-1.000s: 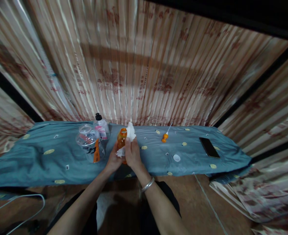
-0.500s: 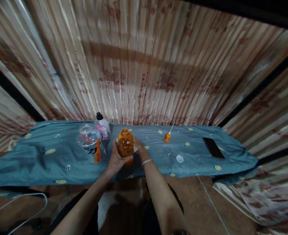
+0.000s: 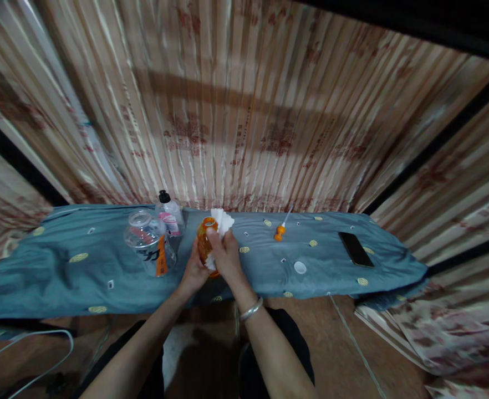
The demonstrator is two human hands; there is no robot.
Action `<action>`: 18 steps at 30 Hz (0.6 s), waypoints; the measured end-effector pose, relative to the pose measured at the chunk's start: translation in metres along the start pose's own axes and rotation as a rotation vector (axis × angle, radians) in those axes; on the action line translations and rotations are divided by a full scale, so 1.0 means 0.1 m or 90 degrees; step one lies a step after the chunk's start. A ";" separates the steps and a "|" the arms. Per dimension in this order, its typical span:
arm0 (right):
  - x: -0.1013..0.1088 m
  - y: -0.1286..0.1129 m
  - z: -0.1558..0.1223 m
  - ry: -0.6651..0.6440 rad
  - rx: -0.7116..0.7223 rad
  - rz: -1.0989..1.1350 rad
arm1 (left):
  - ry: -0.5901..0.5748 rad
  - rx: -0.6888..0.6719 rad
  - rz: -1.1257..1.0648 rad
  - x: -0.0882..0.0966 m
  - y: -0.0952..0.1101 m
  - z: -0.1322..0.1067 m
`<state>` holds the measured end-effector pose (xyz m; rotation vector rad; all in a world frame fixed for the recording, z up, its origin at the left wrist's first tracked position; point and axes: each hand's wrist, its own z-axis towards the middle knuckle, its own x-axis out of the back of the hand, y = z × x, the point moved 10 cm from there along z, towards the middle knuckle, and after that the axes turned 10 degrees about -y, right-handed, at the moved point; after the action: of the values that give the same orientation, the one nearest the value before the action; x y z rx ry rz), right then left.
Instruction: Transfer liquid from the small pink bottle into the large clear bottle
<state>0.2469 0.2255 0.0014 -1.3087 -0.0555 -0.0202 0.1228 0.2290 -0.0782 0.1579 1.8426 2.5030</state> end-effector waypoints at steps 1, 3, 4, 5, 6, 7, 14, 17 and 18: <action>-0.01 -0.13 -0.05 0.015 0.033 -0.079 | 0.002 -0.006 0.008 0.00 0.01 0.00; -0.03 -0.29 -0.12 0.051 0.076 -0.189 | 0.006 -0.014 0.027 -0.01 0.03 -0.02; -0.03 -0.32 -0.13 0.060 0.086 -0.215 | 0.008 -0.017 0.036 -0.01 0.04 -0.02; -0.02 -0.33 -0.11 0.059 0.091 -0.222 | 0.009 -0.019 0.045 0.00 0.04 -0.03; -0.01 -0.31 -0.09 0.045 0.091 -0.213 | 0.010 -0.020 0.054 0.00 0.04 -0.04; 0.00 -0.27 -0.06 0.022 0.088 -0.193 | 0.011 -0.022 0.063 0.01 0.05 -0.05; 0.07 0.22 -0.20 -0.117 0.034 -0.059 | 0.006 -0.004 0.125 0.15 0.03 -0.08; 0.08 0.57 -0.37 -0.168 -0.035 -0.049 | 0.005 0.014 0.141 0.20 0.02 -0.05; 0.11 0.68 -0.41 -0.176 -0.062 -0.041 | 0.003 0.019 0.143 0.21 0.02 -0.04</action>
<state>0.2622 0.2043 -0.0745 -1.4000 -0.3359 0.1045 0.1018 0.2267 -0.0759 0.3793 1.9667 2.6188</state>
